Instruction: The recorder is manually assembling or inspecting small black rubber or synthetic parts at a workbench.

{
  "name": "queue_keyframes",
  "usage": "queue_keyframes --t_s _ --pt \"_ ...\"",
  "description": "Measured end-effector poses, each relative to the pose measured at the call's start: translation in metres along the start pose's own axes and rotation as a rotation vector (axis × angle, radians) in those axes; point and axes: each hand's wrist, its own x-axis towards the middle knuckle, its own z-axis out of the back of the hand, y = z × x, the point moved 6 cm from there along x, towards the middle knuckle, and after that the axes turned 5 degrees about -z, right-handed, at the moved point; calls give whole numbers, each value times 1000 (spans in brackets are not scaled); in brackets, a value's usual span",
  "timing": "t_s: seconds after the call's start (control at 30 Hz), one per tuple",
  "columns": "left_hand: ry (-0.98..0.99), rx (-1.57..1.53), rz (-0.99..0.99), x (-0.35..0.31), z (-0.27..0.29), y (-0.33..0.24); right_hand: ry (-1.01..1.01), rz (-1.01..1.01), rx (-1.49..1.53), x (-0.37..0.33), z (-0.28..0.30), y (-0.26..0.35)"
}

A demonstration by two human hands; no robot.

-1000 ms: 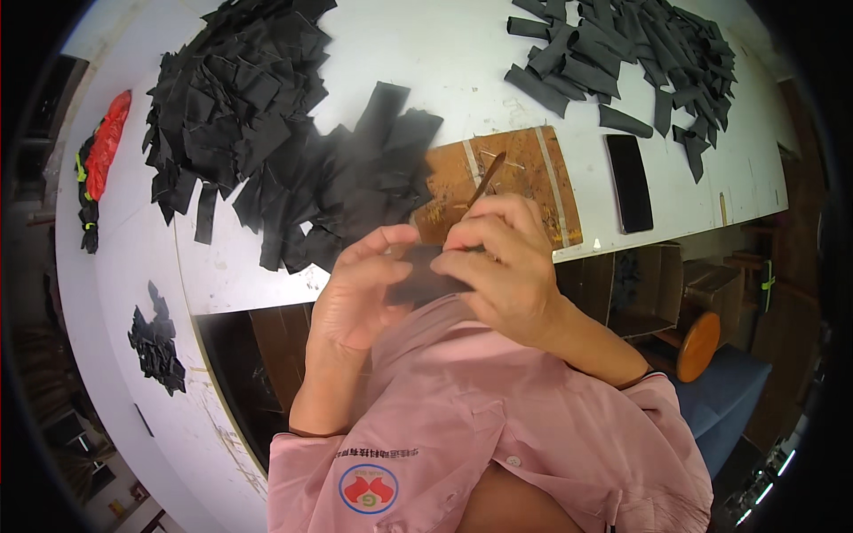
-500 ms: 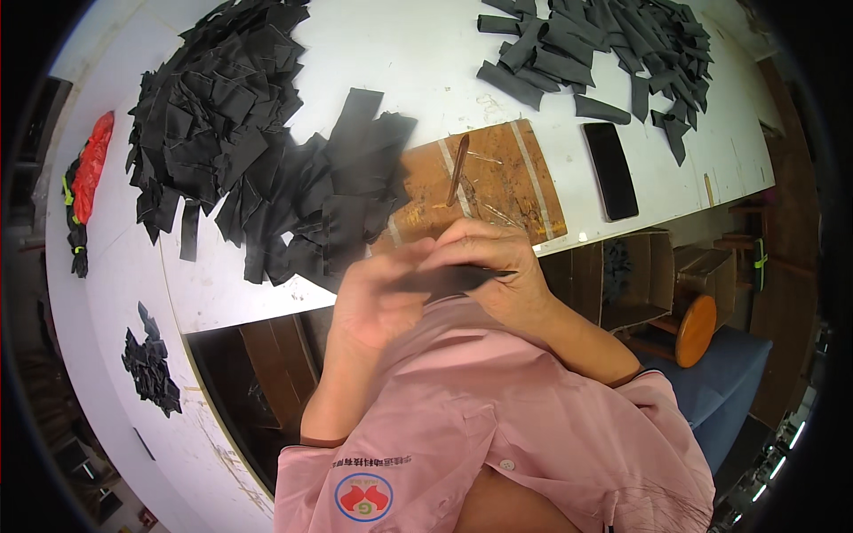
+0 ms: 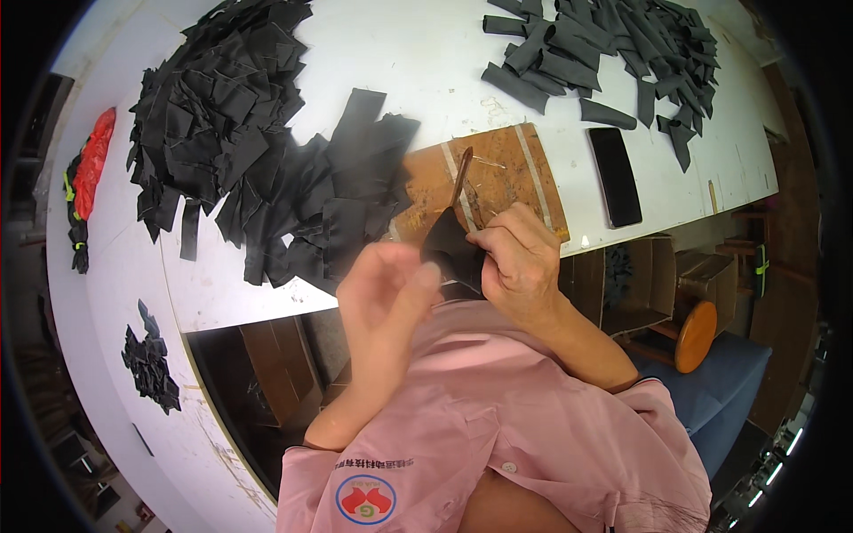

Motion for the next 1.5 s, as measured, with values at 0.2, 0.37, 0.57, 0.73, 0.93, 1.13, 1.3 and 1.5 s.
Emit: queue_keyframes --t_s 0.2,0.37,0.57,0.73,0.93,1.13,1.3,1.5 --pt "-91 -2 142 11 10 14 128 55 -86 0 -2 2" --pt "30 195 -11 6 2 19 329 -294 485 1 -3 5" --pt "-41 527 -290 6 0 6 251 -113 327 -2 -6 12" --pt "-16 295 -237 12 2 5 272 -414 490 -2 -10 5" --pt "19 160 20 12 -3 9 166 -297 450 -4 -11 4" --pt "-74 581 -321 13 1 14 146 -65 47 -5 -21 13" --pt "-145 -104 210 24 12 37 70 -173 122 -4 -22 -5" --pt "123 -207 184 22 -3 32 339 -1044 1358 -24 -40 -25"
